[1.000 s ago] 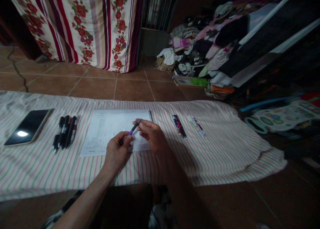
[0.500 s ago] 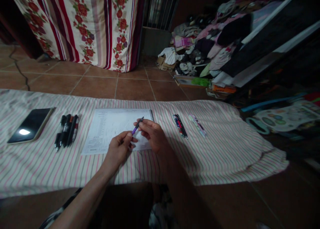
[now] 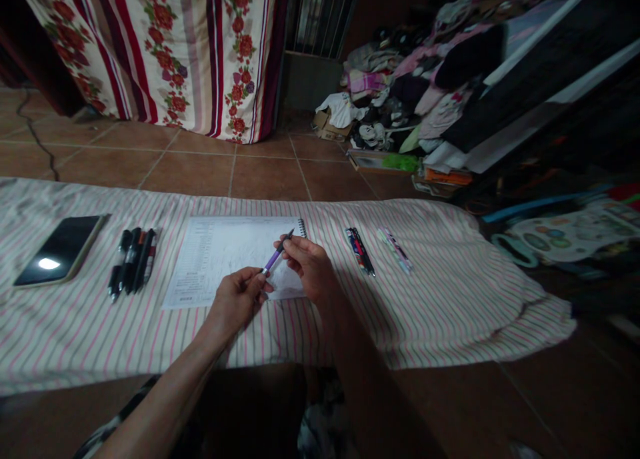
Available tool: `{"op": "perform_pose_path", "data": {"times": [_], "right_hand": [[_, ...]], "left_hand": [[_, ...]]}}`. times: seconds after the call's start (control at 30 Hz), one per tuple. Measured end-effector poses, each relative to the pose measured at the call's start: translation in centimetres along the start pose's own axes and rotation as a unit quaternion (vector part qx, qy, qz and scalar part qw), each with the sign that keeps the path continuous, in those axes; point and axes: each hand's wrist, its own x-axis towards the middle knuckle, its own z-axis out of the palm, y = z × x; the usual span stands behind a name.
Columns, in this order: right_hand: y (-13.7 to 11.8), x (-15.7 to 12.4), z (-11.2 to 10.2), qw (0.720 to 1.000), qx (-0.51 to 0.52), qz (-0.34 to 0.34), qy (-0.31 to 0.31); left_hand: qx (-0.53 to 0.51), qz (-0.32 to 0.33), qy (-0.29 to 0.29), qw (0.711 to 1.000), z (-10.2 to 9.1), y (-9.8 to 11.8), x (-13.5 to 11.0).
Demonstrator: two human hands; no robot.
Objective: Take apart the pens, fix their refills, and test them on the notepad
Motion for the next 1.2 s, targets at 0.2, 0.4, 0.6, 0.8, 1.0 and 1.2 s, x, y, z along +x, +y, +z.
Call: {"op": "perform_pose_path", "data": {"times": [0.2,0.4,0.6,0.8,1.0,1.2], "right_hand": [[0.1,0.2,0.1,1.0,-0.007,-0.017,0.005],[0.3,0.2,0.2,1.0,0.009,-0.013,0.022],[1.2,0.9,0.2,0.998,-0.011,-0.05,0.032],[2.1,1.1,0.6,0.977,-0.112,-0.168,0.063],[2.2,0.5,0.4,0.946,-0.223,-0.234,0.021],[2.3,0.8,1.0,0.95,-0.192,-0.245,0.029]], "left_hand": [[0.053,0.02,0.021,0.998,-0.1,-0.6,0.1],[0.04,0.016,0.027,0.999,0.4,-0.2,0.1],[-0.003,0.012,0.026,1.0,0.9,-0.2,0.0],[-0.028,-0.021,0.062,0.997,0.9,0.5,-0.3],[-0.023,-0.003,0.07,0.997,0.8,0.8,-0.4],[-0.018,0.018,0.063,0.998,0.7,0.8,-0.3]]}}
